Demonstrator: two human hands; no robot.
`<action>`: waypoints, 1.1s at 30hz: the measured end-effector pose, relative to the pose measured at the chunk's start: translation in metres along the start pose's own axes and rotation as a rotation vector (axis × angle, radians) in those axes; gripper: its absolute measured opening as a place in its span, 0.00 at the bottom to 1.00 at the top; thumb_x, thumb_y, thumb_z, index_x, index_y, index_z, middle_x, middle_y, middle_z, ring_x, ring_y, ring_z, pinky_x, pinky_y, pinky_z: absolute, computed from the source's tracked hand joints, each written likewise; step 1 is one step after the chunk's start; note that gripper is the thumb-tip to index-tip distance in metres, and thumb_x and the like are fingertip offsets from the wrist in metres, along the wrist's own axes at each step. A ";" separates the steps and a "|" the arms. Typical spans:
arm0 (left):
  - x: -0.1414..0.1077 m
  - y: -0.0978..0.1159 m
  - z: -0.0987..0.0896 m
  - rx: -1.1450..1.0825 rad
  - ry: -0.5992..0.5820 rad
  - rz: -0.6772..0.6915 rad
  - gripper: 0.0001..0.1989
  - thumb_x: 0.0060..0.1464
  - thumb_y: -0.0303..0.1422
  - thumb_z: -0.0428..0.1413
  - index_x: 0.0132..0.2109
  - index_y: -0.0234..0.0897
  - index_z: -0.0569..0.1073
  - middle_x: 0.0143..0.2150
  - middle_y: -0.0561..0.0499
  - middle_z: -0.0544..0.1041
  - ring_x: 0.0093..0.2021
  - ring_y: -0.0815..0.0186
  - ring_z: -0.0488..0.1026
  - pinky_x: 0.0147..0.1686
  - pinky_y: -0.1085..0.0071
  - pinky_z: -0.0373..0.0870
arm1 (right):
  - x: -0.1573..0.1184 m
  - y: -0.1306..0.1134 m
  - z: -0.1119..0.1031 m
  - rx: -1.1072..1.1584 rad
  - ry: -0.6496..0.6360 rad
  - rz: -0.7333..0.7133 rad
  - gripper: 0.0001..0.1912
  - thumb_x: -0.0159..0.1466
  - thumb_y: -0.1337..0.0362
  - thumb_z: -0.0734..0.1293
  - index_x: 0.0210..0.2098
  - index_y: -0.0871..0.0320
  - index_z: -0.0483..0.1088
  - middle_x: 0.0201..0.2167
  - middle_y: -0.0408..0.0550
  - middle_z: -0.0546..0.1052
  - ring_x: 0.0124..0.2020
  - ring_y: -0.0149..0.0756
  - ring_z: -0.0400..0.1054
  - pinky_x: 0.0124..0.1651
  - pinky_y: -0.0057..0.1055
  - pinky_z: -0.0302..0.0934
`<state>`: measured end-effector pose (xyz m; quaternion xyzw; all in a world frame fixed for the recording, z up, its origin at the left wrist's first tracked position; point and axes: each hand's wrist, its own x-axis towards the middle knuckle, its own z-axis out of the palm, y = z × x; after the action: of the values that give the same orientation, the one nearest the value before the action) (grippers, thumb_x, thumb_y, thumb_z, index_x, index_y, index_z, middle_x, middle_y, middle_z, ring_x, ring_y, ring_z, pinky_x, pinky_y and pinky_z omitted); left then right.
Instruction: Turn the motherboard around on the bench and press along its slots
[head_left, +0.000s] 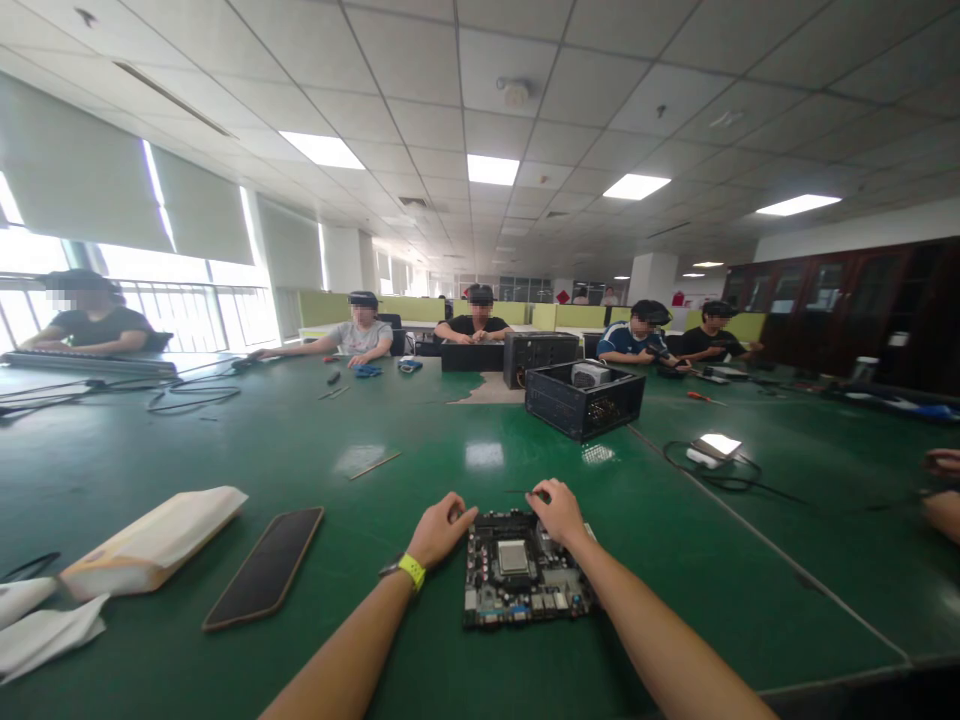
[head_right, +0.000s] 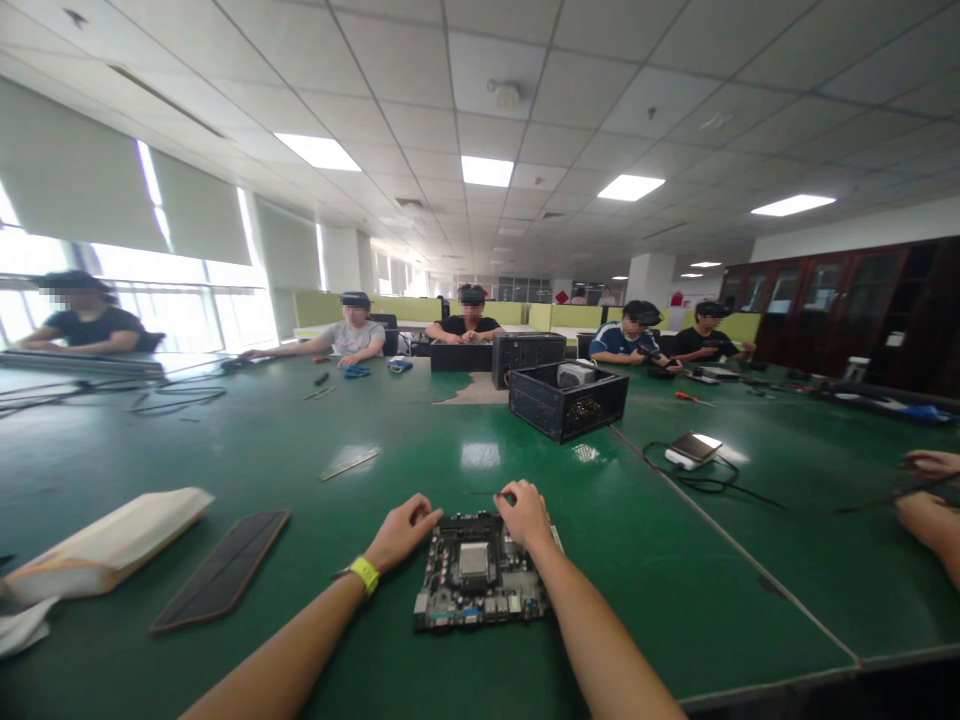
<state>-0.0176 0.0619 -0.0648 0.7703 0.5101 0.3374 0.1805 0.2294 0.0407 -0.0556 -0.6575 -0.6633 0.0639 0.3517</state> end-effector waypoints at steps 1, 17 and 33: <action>0.004 -0.002 0.000 -0.008 0.020 -0.037 0.16 0.59 0.42 0.51 0.32 0.33 0.72 0.25 0.54 0.71 0.30 0.64 0.71 0.31 0.71 0.65 | 0.000 0.001 0.000 0.003 0.020 0.015 0.13 0.61 0.58 0.60 0.32 0.59 0.73 0.33 0.47 0.73 0.38 0.35 0.65 0.42 0.27 0.55; 0.020 -0.028 -0.008 -0.139 0.208 -0.389 0.16 0.60 0.36 0.55 0.51 0.32 0.70 0.52 0.47 0.71 0.46 0.55 0.72 0.43 0.59 0.73 | 0.020 0.027 0.009 0.219 0.286 0.297 0.16 0.55 0.53 0.61 0.21 0.57 0.70 0.17 0.44 0.71 0.22 0.33 0.61 0.25 0.26 0.49; 0.033 -0.050 -0.003 -0.321 0.434 -0.588 0.16 0.60 0.36 0.55 0.51 0.32 0.70 0.51 0.48 0.71 0.46 0.54 0.72 0.43 0.58 0.73 | 0.054 0.068 0.007 0.525 0.465 0.572 0.18 0.64 0.57 0.64 0.51 0.60 0.66 0.50 0.49 0.69 0.46 0.42 0.67 0.46 0.42 0.66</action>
<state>-0.0445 0.1125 -0.0827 0.4643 0.6761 0.5015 0.2755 0.2884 0.1016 -0.0773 -0.6998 -0.3200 0.1751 0.6142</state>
